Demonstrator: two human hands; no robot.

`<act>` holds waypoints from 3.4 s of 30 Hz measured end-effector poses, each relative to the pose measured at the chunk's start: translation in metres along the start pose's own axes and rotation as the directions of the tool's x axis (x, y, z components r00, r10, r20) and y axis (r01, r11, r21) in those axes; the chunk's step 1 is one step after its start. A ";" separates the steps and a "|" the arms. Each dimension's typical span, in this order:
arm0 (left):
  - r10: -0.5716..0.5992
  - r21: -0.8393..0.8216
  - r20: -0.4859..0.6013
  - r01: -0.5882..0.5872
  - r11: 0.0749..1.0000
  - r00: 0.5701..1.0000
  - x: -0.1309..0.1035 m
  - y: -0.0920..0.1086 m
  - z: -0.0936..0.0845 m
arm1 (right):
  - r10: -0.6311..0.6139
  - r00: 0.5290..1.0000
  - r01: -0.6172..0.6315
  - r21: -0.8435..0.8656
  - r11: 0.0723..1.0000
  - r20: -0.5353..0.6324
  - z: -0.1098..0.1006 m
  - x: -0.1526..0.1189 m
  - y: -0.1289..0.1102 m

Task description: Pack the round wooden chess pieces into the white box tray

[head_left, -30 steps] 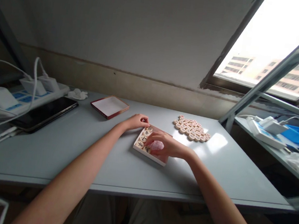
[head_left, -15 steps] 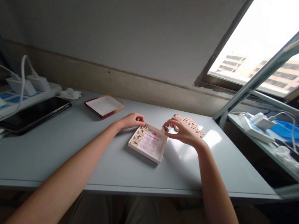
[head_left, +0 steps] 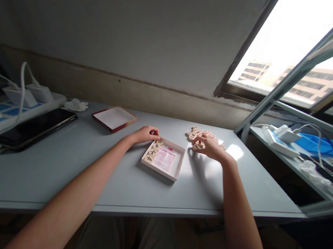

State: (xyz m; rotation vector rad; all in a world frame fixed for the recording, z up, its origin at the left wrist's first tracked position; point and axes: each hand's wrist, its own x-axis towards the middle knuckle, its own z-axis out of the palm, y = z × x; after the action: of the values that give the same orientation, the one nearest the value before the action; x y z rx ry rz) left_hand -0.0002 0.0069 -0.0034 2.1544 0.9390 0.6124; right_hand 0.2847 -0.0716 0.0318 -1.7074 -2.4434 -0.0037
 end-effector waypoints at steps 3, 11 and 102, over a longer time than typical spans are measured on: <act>0.008 -0.027 0.030 -0.007 1.000 1.000 -0.001 0.001 -0.002 | 0.119 0.993 -0.119 -0.028 0.993 0.005 -0.004 -0.004 0.003; 0.018 -0.104 0.155 -0.002 0.995 0.988 0.000 0.003 -0.010 | -0.167 0.969 0.205 0.217 0.954 -0.179 0.000 0.018 -0.059; -0.016 -0.192 0.158 0.047 0.980 0.987 -0.004 0.005 -0.012 | -0.114 0.981 0.113 -0.021 0.993 -0.157 0.013 0.040 -0.039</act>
State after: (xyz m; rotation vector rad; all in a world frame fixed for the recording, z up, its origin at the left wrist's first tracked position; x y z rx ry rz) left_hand -0.0086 0.0060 0.0073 1.9776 0.7936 0.4914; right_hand 0.2334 -0.0465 0.0276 -1.5072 -2.4235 -0.1614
